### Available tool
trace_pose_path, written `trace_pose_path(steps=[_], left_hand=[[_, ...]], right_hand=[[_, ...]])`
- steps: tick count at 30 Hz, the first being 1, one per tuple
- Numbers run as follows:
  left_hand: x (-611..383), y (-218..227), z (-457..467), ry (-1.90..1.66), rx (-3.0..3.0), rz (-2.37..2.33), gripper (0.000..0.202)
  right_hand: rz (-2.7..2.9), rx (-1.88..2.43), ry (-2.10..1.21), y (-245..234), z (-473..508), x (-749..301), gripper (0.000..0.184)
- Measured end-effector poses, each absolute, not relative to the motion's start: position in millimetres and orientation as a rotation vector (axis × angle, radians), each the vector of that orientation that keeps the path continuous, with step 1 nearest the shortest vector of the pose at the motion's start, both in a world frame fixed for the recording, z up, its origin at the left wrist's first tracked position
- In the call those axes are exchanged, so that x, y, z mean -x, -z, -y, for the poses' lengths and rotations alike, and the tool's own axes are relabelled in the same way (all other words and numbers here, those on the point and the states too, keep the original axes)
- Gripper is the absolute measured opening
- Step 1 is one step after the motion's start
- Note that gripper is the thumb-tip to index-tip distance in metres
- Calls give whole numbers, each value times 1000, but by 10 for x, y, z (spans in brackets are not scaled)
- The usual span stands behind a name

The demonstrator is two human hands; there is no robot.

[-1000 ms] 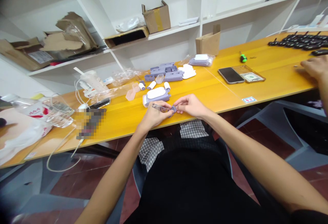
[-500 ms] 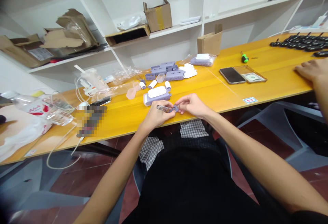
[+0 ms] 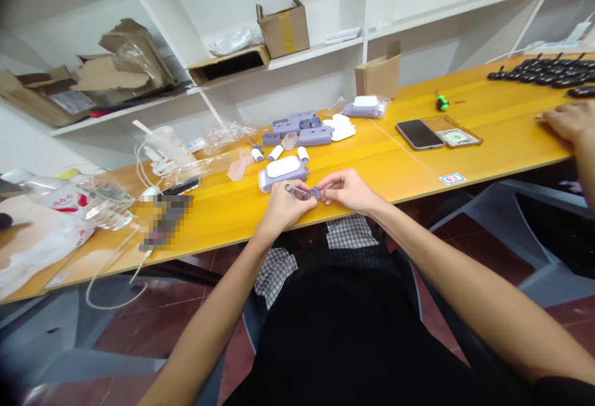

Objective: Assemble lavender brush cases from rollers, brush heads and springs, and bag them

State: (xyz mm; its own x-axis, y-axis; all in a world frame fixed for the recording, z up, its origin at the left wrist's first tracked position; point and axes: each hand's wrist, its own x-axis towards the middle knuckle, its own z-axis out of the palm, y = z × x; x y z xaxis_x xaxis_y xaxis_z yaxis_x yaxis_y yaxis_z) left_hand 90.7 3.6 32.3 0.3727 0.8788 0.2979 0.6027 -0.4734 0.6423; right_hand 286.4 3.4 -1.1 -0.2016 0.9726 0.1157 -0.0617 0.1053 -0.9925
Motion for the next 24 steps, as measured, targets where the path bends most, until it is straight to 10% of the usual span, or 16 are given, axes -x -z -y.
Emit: trace_pose_path(steps=[24], left_hand=[[-815,-62,-273,-1051,-2175,-1109,25]], right_hand=[[1368,1008,-1265,44,-40,-2858,36]])
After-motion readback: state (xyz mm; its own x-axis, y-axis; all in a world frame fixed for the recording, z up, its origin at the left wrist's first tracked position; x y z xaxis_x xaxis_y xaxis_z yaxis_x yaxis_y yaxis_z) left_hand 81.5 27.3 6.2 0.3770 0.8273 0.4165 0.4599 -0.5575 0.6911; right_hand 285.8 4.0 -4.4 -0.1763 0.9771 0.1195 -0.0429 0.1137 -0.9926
